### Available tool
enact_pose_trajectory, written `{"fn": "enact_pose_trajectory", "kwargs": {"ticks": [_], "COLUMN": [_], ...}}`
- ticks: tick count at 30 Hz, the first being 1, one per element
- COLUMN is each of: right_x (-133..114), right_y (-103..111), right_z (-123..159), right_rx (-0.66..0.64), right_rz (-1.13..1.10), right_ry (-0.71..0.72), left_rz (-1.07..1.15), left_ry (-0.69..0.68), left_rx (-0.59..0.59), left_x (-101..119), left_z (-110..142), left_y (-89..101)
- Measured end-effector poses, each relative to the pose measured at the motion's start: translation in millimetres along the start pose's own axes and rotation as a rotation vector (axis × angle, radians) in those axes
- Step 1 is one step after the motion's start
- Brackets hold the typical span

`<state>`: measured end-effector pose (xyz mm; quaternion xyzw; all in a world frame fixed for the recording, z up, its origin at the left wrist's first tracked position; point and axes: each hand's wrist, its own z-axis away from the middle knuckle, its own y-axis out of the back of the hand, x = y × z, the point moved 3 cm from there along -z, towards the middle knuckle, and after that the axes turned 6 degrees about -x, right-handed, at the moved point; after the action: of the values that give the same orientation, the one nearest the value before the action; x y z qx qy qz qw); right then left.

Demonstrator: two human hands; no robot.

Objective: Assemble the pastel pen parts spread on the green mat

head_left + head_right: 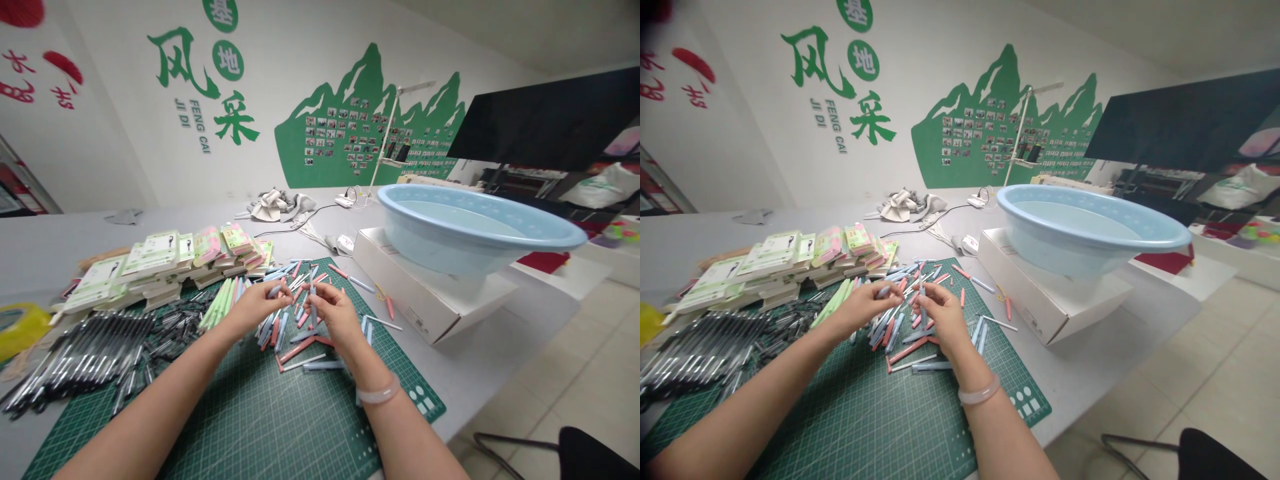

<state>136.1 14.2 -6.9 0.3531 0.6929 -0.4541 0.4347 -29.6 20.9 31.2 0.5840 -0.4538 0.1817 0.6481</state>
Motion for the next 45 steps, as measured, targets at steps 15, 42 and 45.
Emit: {"fn": "enact_pose_trajectory", "kwargs": {"ticks": [15,42,45], "right_x": [-5,8,10], "right_y": [11,-6,-6], "right_z": [-2,-2,-2], "right_rx": [0.089,-0.016,-0.02], "right_rz": [0.051,0.133,0.131], "right_ry": [0.039,0.054,0.058], "left_rz": [-0.726,0.74,0.726], "left_ry": [-0.211,-0.071,-0.094], "left_rx": [-0.295,0.081,0.118], "left_x": [-10,14,20], "left_z": [16,-26,-29], "left_y": [-52.6,17.8,19.7]}}
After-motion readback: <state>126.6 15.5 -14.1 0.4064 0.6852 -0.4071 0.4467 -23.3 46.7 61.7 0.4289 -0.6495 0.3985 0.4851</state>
